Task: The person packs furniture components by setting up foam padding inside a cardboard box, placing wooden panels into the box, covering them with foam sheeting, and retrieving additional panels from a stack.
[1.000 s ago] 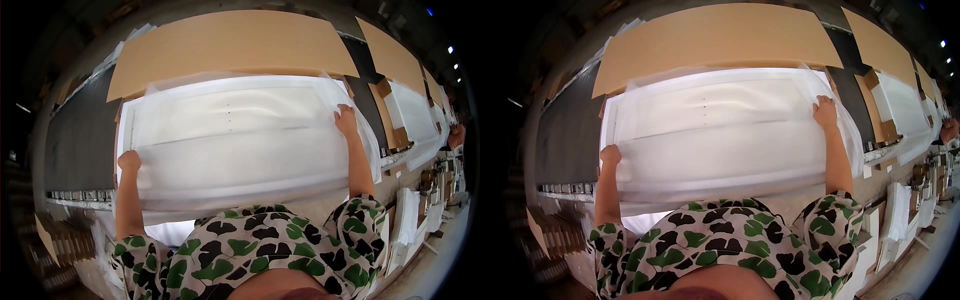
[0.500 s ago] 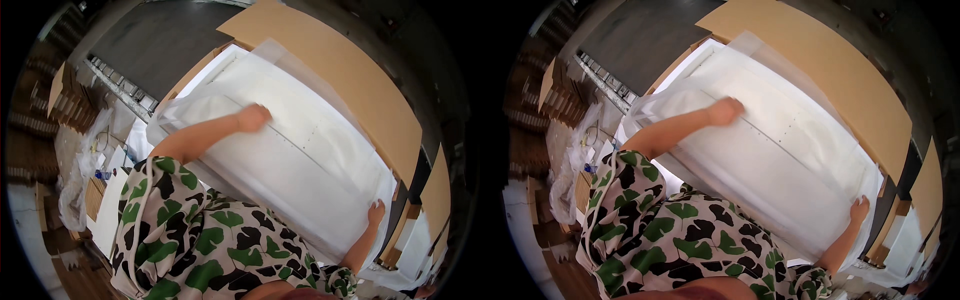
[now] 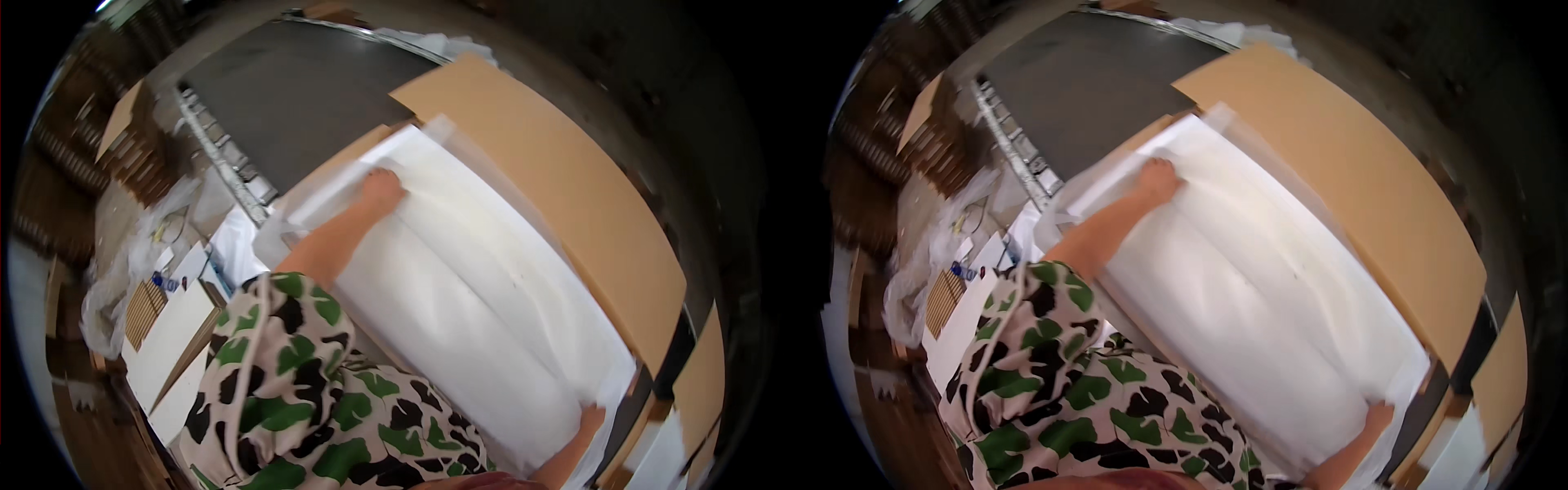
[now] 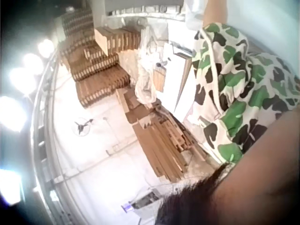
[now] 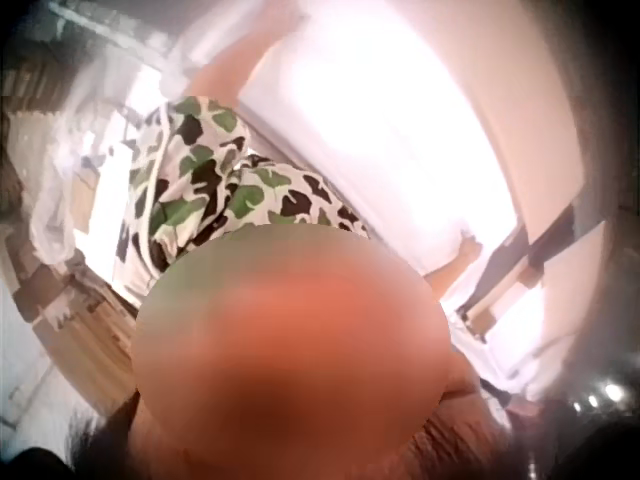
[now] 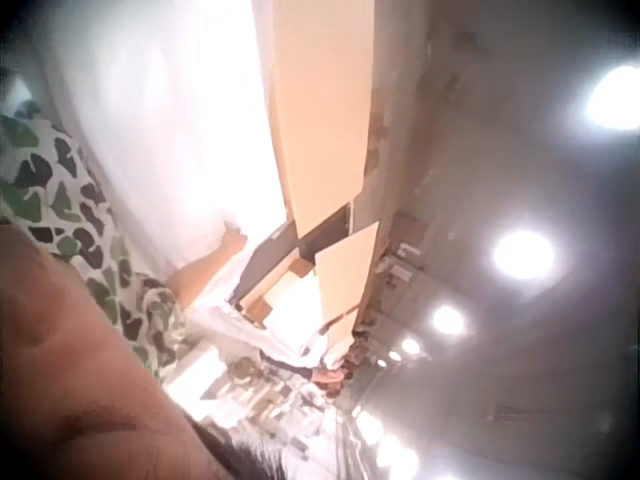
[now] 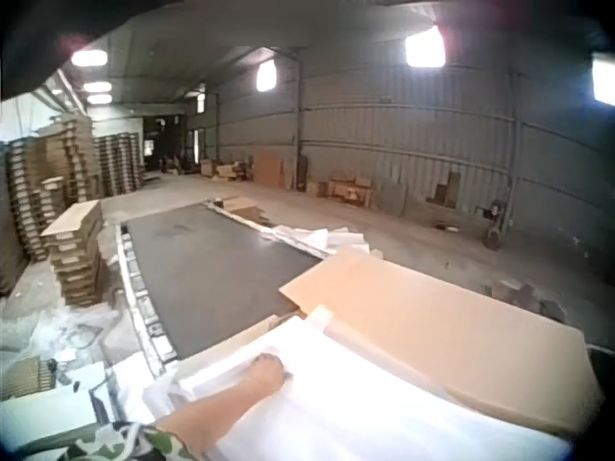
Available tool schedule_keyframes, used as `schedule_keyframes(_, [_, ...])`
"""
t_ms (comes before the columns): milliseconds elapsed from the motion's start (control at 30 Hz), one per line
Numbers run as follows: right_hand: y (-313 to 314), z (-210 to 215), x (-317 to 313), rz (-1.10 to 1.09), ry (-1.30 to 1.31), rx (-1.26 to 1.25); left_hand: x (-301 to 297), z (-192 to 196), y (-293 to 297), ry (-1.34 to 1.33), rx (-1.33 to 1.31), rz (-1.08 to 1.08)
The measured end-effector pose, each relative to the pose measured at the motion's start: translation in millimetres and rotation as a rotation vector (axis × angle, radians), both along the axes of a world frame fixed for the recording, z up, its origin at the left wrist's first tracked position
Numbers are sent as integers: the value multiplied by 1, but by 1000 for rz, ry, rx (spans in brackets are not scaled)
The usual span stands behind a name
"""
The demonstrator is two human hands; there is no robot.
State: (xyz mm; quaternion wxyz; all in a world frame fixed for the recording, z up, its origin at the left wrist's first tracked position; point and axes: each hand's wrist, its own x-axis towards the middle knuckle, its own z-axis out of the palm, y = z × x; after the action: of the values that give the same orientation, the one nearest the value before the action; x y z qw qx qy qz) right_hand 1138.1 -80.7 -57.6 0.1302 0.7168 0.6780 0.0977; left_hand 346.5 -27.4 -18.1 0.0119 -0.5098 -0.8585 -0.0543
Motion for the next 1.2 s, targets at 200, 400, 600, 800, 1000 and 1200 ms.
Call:
schedule_keyframes(200, [-8,21,-46,-157,204,105,21,14,3,-135,-33,129])
schedule_keyframes(400, [-5,-18,-5,-249,226,156,25,10,14,-234,-39,150])
schedule_keyframes(600, [-10,0,-20,-342,200,177,25,39,8,-277,-179,111])
schedule_keyframes(800, [-9,-27,23,-156,-227,-184,51,21,24,-219,-33,201])
schedule_keyframes(1000, [21,38,-45,-276,123,66,37,-8,3,18,85,207])
schedule_keyframes(1200, [-61,101,-28,-543,1061,33,64,-5,14,-30,2,-40])
